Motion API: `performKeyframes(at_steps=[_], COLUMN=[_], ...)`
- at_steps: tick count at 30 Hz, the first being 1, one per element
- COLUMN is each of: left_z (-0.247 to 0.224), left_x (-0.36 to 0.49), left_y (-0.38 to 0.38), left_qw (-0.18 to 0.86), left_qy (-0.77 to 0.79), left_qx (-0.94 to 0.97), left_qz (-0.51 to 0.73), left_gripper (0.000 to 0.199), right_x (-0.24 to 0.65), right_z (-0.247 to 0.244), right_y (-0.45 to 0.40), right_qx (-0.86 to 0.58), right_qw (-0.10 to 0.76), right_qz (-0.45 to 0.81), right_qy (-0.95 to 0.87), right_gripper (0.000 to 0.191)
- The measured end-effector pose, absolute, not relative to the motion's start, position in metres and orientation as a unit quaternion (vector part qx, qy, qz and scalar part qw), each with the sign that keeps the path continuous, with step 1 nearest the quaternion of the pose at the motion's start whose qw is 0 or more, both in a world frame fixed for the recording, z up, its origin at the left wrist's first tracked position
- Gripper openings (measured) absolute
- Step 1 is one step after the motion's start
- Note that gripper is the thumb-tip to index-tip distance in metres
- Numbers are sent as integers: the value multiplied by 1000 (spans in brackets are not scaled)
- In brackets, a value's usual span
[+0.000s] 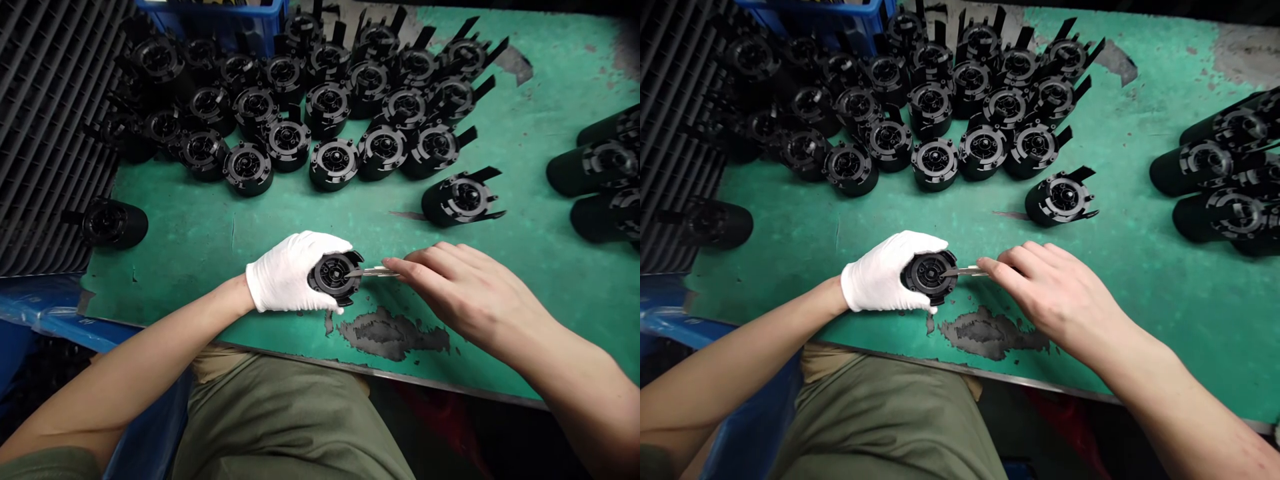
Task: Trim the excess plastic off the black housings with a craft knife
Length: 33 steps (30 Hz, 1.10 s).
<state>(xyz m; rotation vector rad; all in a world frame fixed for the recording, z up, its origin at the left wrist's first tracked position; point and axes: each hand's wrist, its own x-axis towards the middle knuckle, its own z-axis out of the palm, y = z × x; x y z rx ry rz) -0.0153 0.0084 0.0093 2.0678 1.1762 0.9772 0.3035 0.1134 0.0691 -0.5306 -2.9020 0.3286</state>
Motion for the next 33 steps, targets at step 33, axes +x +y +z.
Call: performKeyframes(at_steps=[33], left_z=[8], left_x=[-17], left_y=[9], left_qw=[283], left_qy=[437], left_qx=[776], left_qz=[356], left_gripper=[91], right_x=[301], right_z=[74], right_y=[117], right_qx=[-146], right_qw=[84], right_qz=[75], right_qy=[-983], right_gripper=[38])
